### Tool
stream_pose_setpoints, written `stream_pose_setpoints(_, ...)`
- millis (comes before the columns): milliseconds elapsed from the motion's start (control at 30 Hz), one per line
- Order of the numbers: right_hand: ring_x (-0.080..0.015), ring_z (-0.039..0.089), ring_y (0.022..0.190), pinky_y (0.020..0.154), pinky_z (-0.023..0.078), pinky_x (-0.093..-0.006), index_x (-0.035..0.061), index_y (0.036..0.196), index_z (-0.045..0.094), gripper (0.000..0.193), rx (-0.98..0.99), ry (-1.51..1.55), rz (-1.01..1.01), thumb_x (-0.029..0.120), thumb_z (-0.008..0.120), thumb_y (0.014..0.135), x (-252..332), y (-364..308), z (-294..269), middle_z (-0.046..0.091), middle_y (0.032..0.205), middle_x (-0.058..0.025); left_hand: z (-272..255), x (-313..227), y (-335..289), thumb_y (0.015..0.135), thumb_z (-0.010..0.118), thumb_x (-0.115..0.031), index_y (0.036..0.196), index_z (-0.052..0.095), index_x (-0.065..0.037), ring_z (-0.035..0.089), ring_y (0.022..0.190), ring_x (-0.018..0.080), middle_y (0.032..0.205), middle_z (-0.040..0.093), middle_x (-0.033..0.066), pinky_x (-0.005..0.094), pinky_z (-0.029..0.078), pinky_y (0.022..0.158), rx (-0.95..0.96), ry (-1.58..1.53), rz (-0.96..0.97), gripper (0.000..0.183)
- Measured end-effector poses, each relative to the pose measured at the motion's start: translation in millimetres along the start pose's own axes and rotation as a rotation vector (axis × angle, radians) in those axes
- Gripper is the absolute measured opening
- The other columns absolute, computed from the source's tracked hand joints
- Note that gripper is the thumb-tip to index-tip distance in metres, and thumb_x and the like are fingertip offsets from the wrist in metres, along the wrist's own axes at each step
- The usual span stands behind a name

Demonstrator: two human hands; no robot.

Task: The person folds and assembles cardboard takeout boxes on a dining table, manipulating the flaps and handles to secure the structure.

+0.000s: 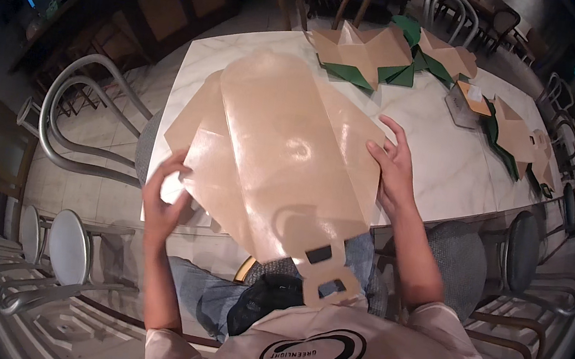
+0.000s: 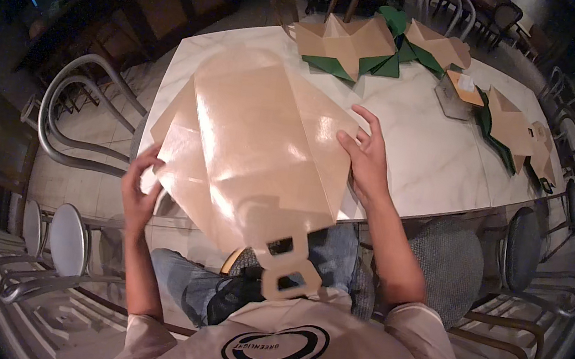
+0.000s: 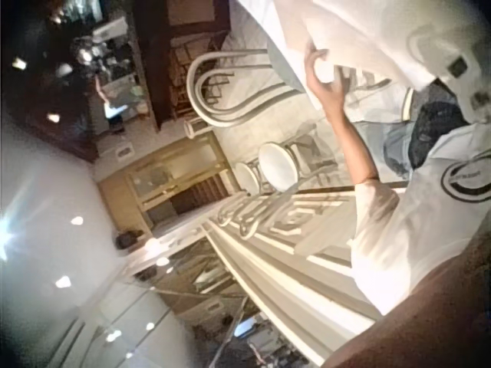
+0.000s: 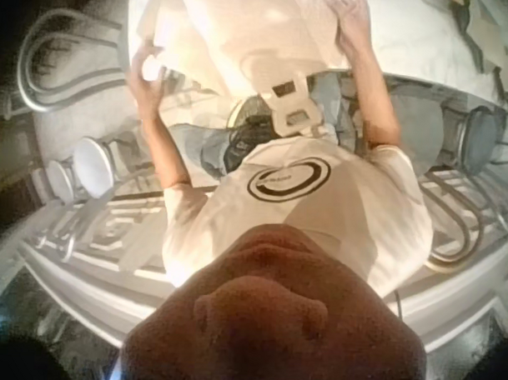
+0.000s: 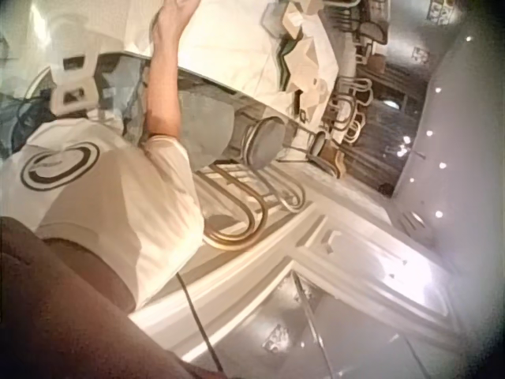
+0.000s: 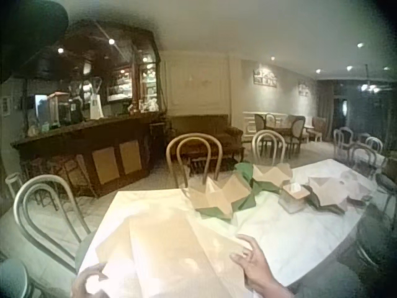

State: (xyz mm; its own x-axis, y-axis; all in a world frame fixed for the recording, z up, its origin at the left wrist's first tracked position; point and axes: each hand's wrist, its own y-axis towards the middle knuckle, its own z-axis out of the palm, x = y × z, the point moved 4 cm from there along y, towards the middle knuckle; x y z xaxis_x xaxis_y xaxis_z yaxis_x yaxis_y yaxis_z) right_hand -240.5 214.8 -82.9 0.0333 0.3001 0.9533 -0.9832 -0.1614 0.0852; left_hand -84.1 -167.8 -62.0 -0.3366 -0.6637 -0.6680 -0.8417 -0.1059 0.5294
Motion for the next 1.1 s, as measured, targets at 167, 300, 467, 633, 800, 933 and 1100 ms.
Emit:
stream_pose_setpoints(167,-0.0200,0.069,0.098,0.085,0.057,-0.0327,0.0069,0.144,0.051,0.052,0.180,-0.508,0.061,0.005,0.070,0.096,-32,37,29,0.064,0.131,-0.0165,-20,43,10,0.088,0.066,0.001,0.127,0.066,-0.006,0.055,0.137,0.0382,0.144,0.061,0.0164,0.0428,0.042,0.113,0.044,0.228,-0.149,0.039)
stream_pose_setpoints(300,-0.0329,0.055,0.128,0.106,0.046,-0.0448,0.0087,0.142,0.058,0.050,0.272,-1.284,-0.583,0.013,0.071,0.094,-17,24,55,0.052,0.150,-0.0150,-10,22,-14,0.098,0.062,-0.016,0.139,0.061,-0.008,0.050,0.139,0.0384,0.151,0.052,0.0198,0.0465,0.038,0.116,0.051,0.274,-0.124,0.042)
stream_pose_setpoints(467,-0.0365,0.047,0.134,0.112,0.038,-0.0491,0.0098,0.144,0.057,0.052,0.412,-1.423,-0.544,0.023,0.068,0.095,-52,26,53,0.052,0.148,-0.0163,32,-52,-58,0.091,0.074,-0.035,0.132,0.065,-0.011,0.056,0.132,0.0320,0.139,0.059,0.0142,0.0510,0.040,0.115,0.322,0.376,0.248,0.048)
stream_pose_setpoints(633,-0.0389,0.052,0.128,0.110,0.043,-0.0433,0.0083,0.146,0.054,0.056,0.356,-1.303,-0.404,0.018,0.070,0.093,-36,47,62,0.055,0.143,-0.0179,53,-53,-74,0.083,0.079,-0.026,0.109,0.075,-0.014,0.065,0.116,0.0212,0.117,0.071,0.0005,0.0501,0.047,0.111,0.309,0.482,0.532,0.028)
stream_pose_setpoints(800,-0.0189,0.061,0.113,0.096,0.050,-0.0283,0.0061,0.143,0.054,0.059,0.285,-0.621,-0.215,-0.001,0.071,0.087,-31,81,61,0.062,0.126,-0.0119,23,-71,-26,0.079,0.074,-0.020,0.103,0.077,-0.012,0.068,0.101,0.0185,0.094,0.070,-0.0008,0.0477,0.053,0.106,0.068,0.609,0.567,0.025)
stream_pose_setpoints(933,-0.0222,0.061,0.118,0.101,0.049,-0.0323,0.0053,0.141,0.055,0.053,0.216,-0.392,-0.367,0.003,0.070,0.090,-19,107,78,0.061,0.130,-0.0132,4,-76,-5,0.080,0.071,-0.014,0.107,0.076,-0.011,0.068,0.101,0.0202,0.096,0.070,0.0006,0.0476,0.052,0.103,-0.026,0.677,0.594,0.028)
stream_pose_setpoints(1100,-0.0391,0.052,0.132,0.114,0.040,-0.0449,0.0048,0.141,0.055,0.048,0.160,-0.853,-0.634,0.013,0.067,0.095,-20,87,96,0.057,0.137,-0.0201,20,-39,-29,0.080,0.072,-0.008,0.114,0.072,-0.009,0.066,0.108,0.0270,0.110,0.070,0.0058,0.0452,0.052,0.100,0.244,0.615,0.345,0.034)
